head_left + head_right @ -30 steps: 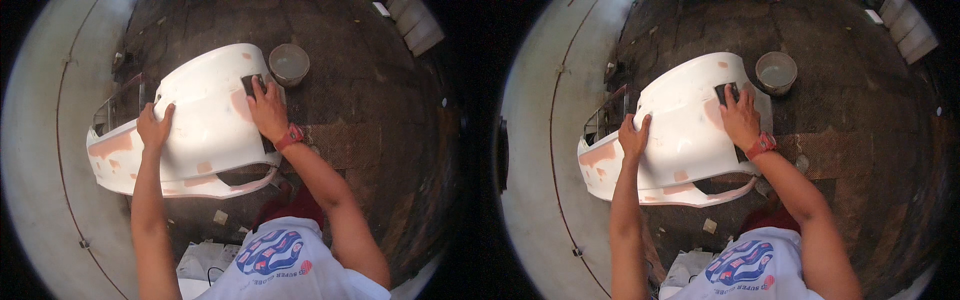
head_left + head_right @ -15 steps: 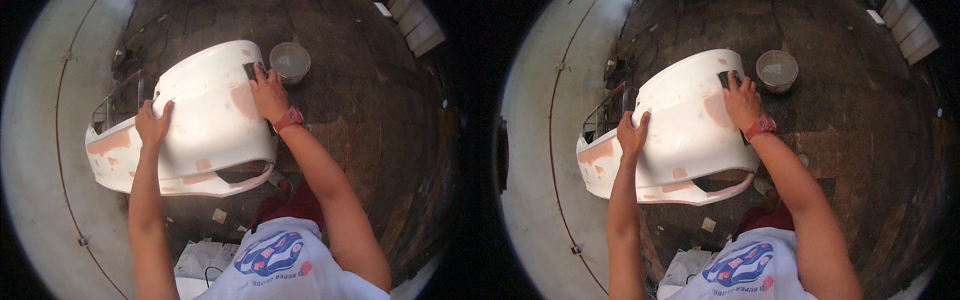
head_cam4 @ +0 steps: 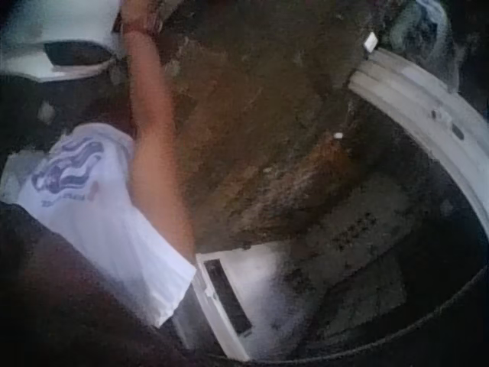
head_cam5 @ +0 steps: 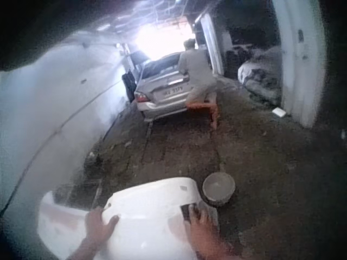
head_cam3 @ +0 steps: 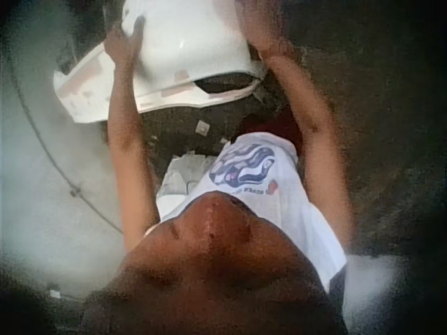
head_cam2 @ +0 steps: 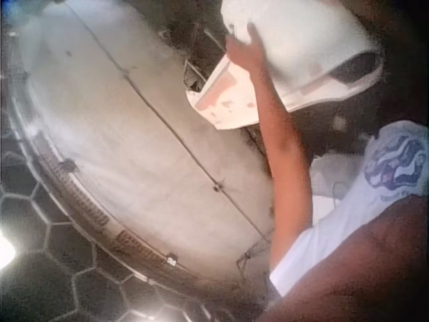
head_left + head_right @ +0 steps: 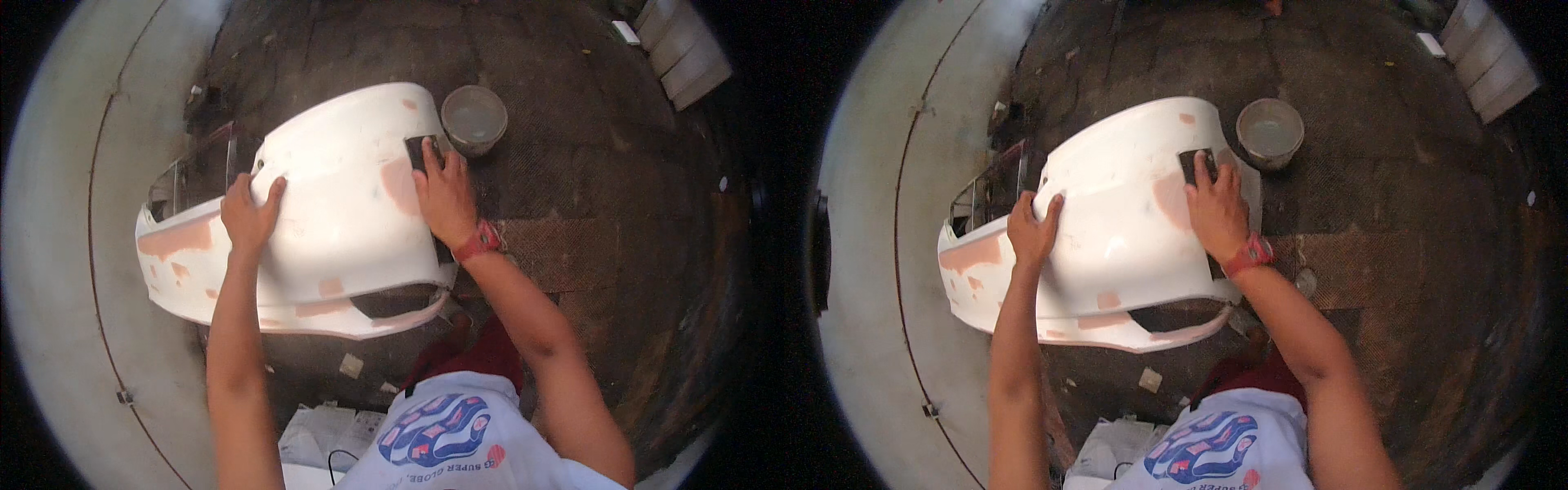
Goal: The person sands a white car fender with a sanding block, repeatedly dipping the block into a bucket of water. The person repositions the fender and continues sanding different areas.
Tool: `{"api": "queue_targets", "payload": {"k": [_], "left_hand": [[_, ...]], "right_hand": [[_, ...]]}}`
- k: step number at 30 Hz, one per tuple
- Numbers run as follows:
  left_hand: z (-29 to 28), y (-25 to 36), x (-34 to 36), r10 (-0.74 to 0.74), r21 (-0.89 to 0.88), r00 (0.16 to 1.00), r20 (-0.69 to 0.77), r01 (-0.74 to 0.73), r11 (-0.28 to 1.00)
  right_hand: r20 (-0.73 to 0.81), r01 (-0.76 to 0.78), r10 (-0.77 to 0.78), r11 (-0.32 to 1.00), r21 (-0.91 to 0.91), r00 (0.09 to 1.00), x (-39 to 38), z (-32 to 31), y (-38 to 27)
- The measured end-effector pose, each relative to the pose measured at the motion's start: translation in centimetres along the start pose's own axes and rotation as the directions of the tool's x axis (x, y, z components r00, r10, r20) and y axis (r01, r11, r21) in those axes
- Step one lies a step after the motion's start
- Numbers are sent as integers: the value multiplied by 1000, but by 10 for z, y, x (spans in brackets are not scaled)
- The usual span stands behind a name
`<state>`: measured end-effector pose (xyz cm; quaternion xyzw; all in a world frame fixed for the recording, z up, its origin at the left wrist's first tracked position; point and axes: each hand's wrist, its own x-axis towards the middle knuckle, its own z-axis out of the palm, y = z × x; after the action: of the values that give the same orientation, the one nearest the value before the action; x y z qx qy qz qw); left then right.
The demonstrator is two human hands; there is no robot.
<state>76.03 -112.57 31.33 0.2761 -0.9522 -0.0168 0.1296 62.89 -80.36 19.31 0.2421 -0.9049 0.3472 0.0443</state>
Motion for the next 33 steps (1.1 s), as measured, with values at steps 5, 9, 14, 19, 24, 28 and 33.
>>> {"api": "queue_targets", "payload": {"k": [5,9,14,19,24,28,33], "left_hand": [[2,-3,1,-7,59,1000,-23,8,998],[0,8,9,35,6,999,-5,-35,999],[2,-7,-1,-2,25,1000,13,2,1000],[9,1,13,112,9,992,-56,-112,994],[3,-9,2,7,-21,1000,7,-7,1000],[6,-5,4,13,-10,1000,0,-13,1000],[1,-2,7,45,40,999,-29,-44,998]], "right_hand": [[72,-35,30,997,73,997,-2,5,13],[35,-220,217,970,105,975,17,25,34],[191,-107,87,990,96,978,-48,-3,3],[146,-319,296,932,172,944,18,29,55],[157,-122,109,989,79,982,-26,2,-3],[11,-22,22,998,51,1000,2,5,6],[64,-169,168,985,13,984,49,5,12]]}}
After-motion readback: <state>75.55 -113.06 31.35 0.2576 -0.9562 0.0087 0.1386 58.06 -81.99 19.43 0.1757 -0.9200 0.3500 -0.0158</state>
